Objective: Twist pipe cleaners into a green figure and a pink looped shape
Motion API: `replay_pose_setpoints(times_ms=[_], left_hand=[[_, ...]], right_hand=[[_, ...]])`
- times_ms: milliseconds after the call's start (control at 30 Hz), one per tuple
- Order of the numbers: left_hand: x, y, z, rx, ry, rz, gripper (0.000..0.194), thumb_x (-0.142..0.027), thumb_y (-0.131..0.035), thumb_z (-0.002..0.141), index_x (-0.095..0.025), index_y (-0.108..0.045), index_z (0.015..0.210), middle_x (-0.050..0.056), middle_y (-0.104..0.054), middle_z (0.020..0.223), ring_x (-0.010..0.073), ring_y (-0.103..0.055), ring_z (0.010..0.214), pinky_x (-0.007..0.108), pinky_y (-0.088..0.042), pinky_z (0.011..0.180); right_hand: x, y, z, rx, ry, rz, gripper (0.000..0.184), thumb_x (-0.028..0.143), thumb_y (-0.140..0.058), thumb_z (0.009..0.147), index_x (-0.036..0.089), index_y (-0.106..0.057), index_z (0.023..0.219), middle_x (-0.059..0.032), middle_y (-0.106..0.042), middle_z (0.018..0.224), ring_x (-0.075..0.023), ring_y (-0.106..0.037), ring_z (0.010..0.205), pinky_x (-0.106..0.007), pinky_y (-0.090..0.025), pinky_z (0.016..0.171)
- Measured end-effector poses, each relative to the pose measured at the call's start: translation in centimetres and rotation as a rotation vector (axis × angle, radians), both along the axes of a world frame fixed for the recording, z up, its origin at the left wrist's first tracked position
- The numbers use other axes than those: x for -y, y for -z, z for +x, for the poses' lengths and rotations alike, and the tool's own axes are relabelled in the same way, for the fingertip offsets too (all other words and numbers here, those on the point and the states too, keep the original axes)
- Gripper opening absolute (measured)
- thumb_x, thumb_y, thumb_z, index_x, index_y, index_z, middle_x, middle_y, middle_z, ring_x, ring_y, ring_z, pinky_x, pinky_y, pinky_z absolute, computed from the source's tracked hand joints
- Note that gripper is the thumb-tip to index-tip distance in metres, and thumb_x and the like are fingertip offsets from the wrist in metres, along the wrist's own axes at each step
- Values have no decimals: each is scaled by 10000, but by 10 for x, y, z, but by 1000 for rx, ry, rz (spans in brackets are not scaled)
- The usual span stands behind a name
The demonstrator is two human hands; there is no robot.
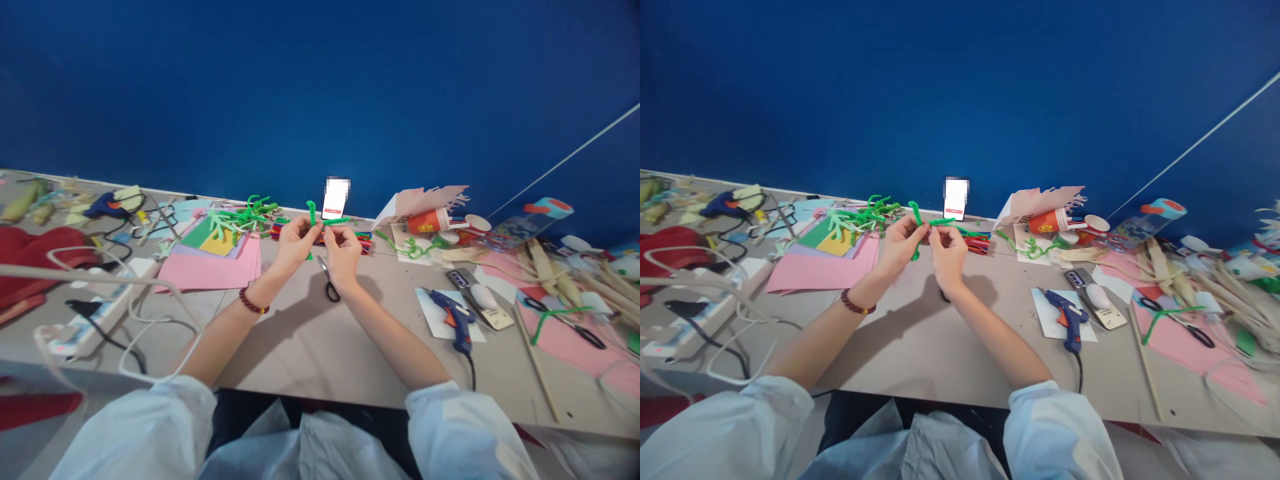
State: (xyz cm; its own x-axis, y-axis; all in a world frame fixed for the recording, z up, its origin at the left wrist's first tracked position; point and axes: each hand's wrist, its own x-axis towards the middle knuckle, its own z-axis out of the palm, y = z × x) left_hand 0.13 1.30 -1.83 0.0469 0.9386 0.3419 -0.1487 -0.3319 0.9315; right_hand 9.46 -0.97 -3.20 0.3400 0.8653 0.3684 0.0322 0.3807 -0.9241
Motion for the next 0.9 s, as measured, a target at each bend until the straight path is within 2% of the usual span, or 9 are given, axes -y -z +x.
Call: replay_pose_setpoints(times_ms=[133,333,467,667,800,900], left_hand=[[-4,-4,-9,-19,19,-34,272,-391,-708,689,-156,-576,723,-12,-589,654,90,-567,602,225,-511,603],[-9,-16,-23,-65,82,-108,206,-334,-710,685,-157,-607,706,-13,-570,586,88,-534,535,206,-454,508],[-7,-19,-24,-110,117,-118,201,-326,-722,669,-158,-612,679,-5,-571,578,90,-520,524,206,-430,485],[-8,-17,-25,-133,173,-174,225,-335,-705,681,-151,-585,634,-4,-539,563,81,-500,507,200,-398,480],[-10,-16,-26,-150,242,-172,254,-341,-699,681,-150,-559,588,-5,-537,565,80,-505,508,220,-435,535],[-8,-18,-25,-180,237,-187,246,-332,-687,680,-153,-556,576,-7,-537,560,80,-500,504,224,-436,532]], right_hand=[[-1,-1,5,197,8,75,132,319,-532,839,198,-567,879,-43,-605,842,-160,-561,750,-282,-474,701],[-7,-11,26,767,95,332,161,229,-473,917,204,-632,912,-80,-592,951,-206,-536,913,-330,-439,791],[-9,-22,42,1057,157,443,178,223,-477,934,212,-650,894,-86,-584,1012,-219,-512,933,-351,-402,802],[-18,-28,56,1187,48,537,187,119,-453,912,202,-619,938,-85,-590,1082,-223,-504,979,-348,-388,816],[-17,-31,60,1208,78,503,302,47,-427,873,205,-602,1062,-82,-592,1117,-234,-483,1042,-373,-363,874],[-13,-35,62,1302,28,462,298,75,-472,873,227,-611,1088,-73,-578,1174,-256,-436,1118,-413,-319,922]])
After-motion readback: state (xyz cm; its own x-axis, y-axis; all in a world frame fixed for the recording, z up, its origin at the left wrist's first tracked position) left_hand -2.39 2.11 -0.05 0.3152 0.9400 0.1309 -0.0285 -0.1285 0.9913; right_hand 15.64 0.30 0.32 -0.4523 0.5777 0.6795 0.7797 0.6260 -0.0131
